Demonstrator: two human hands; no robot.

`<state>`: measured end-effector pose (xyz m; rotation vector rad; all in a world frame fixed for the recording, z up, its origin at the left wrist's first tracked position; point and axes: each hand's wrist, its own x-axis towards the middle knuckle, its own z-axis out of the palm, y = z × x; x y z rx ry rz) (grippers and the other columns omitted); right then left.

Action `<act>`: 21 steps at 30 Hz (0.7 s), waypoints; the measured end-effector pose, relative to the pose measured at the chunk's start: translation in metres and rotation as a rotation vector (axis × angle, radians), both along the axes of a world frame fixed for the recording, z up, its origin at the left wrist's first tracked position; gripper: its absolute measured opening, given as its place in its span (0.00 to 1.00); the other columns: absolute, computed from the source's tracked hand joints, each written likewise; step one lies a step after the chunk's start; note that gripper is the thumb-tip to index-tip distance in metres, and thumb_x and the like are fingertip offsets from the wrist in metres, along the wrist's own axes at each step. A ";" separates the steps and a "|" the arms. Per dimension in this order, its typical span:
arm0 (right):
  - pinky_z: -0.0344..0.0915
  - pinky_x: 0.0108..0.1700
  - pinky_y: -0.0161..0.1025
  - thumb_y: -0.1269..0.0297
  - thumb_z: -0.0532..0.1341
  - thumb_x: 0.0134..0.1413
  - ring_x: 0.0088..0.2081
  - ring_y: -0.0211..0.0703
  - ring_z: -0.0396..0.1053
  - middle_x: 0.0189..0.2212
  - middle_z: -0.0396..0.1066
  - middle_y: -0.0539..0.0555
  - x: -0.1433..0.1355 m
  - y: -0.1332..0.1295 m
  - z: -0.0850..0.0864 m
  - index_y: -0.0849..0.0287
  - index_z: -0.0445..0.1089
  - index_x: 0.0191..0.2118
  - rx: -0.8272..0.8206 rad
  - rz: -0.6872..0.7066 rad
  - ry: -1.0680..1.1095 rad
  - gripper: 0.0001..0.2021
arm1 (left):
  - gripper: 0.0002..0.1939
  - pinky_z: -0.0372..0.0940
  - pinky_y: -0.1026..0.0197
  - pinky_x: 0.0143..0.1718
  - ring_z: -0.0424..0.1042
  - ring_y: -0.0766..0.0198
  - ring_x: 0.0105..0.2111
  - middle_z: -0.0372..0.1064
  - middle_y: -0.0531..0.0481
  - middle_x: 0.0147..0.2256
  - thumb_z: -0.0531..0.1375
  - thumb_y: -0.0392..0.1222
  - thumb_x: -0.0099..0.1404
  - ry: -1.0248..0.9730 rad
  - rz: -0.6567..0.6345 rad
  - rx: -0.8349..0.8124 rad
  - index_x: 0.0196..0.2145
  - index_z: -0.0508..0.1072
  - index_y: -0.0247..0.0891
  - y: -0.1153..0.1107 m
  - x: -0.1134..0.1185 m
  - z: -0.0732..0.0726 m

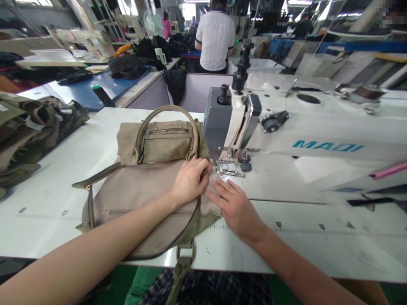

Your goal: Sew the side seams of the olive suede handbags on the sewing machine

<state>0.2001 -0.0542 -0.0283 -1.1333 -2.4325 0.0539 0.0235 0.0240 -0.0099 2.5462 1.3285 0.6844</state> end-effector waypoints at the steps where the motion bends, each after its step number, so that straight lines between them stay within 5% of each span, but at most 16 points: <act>1: 0.60 0.61 0.57 0.78 0.54 0.58 0.60 0.52 0.63 0.55 0.69 0.64 0.000 0.000 0.000 0.62 0.71 0.53 0.002 0.000 -0.001 0.20 | 0.05 0.59 0.57 0.38 0.67 0.57 0.38 0.68 0.50 0.34 0.55 0.33 0.59 -0.001 0.000 -0.002 0.35 0.64 0.40 0.000 0.000 0.000; 21: 0.62 0.59 0.57 0.76 0.50 0.62 0.56 0.54 0.66 0.52 0.71 0.65 0.000 -0.002 -0.001 0.63 0.72 0.52 0.080 0.059 0.029 0.18 | 0.06 0.59 0.59 0.37 0.66 0.59 0.36 0.66 0.52 0.32 0.55 0.32 0.60 -0.036 -0.022 0.016 0.35 0.64 0.40 -0.006 -0.005 -0.004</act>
